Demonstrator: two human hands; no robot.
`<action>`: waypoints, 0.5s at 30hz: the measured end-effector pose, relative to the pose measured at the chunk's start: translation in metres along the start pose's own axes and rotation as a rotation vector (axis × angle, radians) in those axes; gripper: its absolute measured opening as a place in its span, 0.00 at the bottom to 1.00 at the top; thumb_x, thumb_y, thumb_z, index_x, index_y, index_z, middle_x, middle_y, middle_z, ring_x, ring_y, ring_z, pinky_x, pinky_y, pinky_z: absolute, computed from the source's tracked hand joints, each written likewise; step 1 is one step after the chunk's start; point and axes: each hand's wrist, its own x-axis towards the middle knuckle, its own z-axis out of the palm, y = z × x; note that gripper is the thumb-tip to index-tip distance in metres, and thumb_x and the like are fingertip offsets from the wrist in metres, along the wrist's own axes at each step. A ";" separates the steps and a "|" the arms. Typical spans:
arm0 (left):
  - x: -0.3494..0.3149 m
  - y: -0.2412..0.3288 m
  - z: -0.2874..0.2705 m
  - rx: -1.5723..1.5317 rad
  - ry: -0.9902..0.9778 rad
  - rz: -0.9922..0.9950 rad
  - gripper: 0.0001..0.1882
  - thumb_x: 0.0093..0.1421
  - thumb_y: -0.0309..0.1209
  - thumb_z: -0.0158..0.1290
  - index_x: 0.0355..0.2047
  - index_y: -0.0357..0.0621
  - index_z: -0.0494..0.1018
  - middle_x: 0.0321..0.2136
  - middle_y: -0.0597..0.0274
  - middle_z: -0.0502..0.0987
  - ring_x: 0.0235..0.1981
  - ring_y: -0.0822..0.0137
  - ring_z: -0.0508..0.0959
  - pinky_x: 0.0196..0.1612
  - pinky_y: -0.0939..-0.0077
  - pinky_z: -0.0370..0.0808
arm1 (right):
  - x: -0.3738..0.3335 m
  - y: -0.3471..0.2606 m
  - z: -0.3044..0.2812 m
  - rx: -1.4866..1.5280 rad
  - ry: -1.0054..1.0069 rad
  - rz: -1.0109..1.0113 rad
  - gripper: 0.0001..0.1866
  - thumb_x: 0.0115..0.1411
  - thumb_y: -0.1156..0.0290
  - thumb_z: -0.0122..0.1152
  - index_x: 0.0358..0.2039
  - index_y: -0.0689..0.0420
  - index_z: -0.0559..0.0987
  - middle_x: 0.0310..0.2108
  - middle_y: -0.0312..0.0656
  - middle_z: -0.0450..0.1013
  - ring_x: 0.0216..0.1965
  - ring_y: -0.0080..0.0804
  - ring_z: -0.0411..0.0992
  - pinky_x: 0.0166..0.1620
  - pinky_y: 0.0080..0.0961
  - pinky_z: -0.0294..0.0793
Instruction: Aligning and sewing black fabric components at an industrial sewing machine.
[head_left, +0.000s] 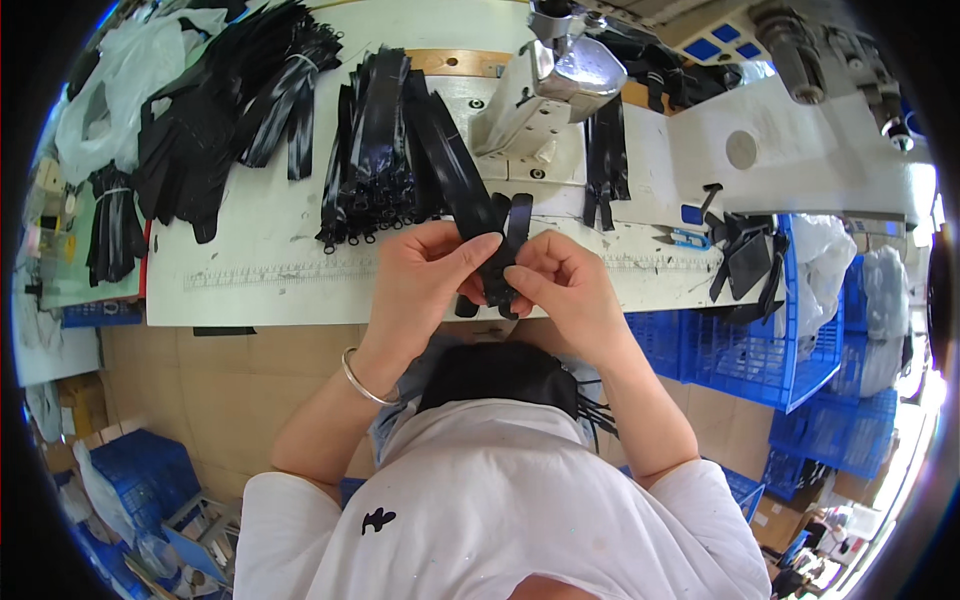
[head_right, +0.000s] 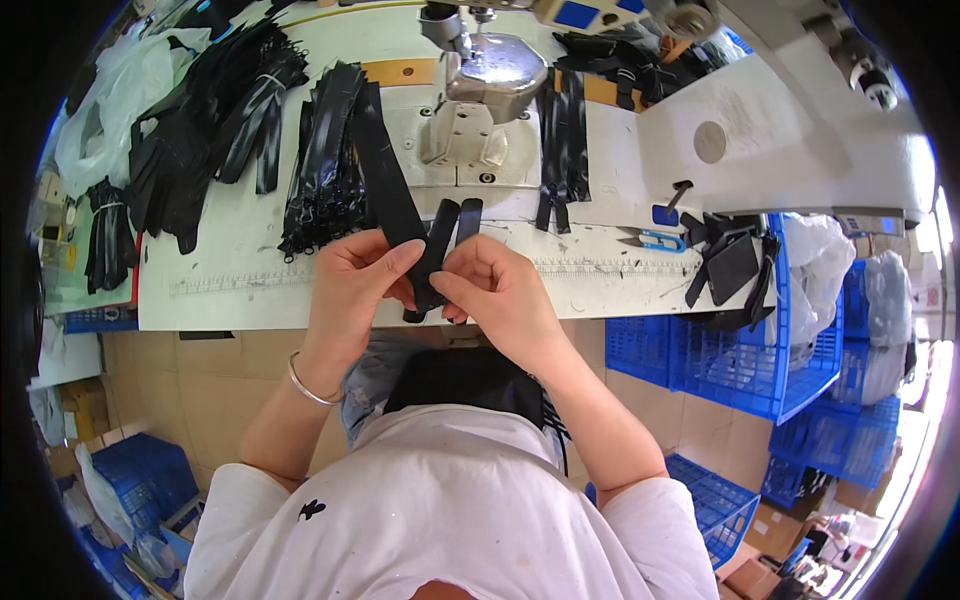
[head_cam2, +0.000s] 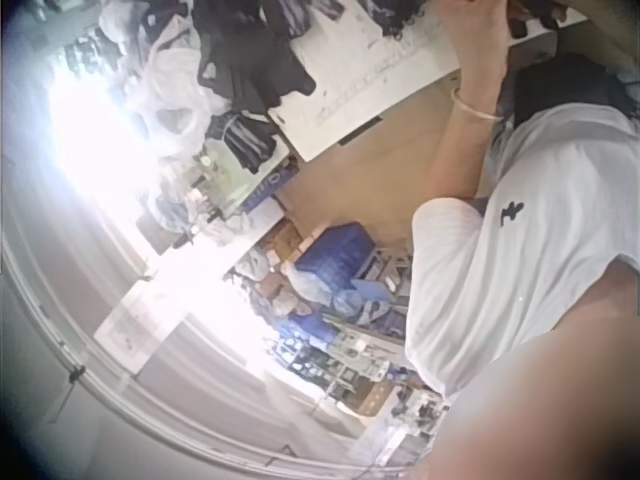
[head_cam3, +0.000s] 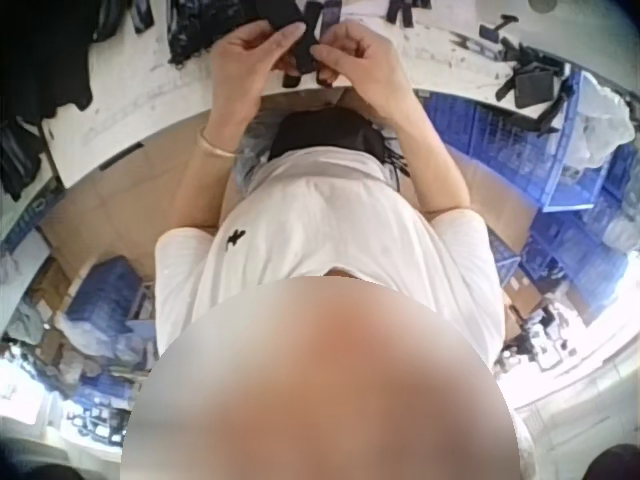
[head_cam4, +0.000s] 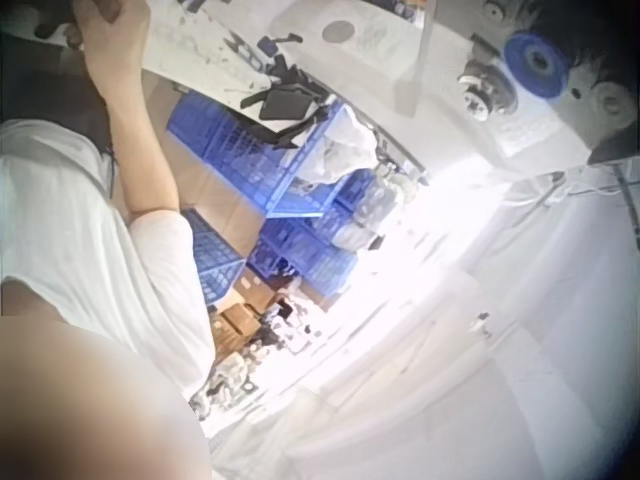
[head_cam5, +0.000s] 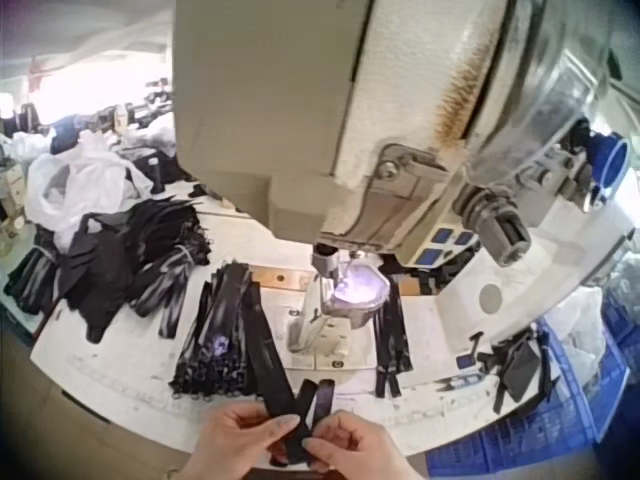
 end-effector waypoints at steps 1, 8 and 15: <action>0.001 0.002 0.003 -0.001 0.020 -0.010 0.09 0.58 0.29 0.57 0.32 0.33 0.77 0.23 0.63 0.78 0.19 0.77 0.75 0.21 0.85 0.72 | 0.000 -0.002 0.000 0.044 0.013 0.005 0.10 0.59 0.71 0.60 0.35 0.64 0.74 0.23 0.35 0.73 0.24 0.18 0.72 0.27 0.14 0.70; 0.004 0.006 0.010 0.047 0.069 0.001 0.08 0.57 0.28 0.58 0.29 0.34 0.77 0.21 0.63 0.77 0.17 0.78 0.74 0.19 0.85 0.71 | 0.003 -0.007 -0.017 -0.026 -0.095 0.165 0.13 0.58 0.68 0.62 0.34 0.67 0.78 0.21 0.41 0.76 0.23 0.20 0.74 0.27 0.15 0.72; 0.006 0.009 0.017 0.045 0.070 0.008 0.07 0.57 0.29 0.58 0.29 0.35 0.76 0.21 0.64 0.77 0.18 0.79 0.74 0.18 0.85 0.71 | 0.000 -0.004 -0.017 -0.003 -0.075 0.096 0.11 0.59 0.68 0.61 0.30 0.66 0.79 0.21 0.40 0.76 0.21 0.19 0.73 0.26 0.14 0.72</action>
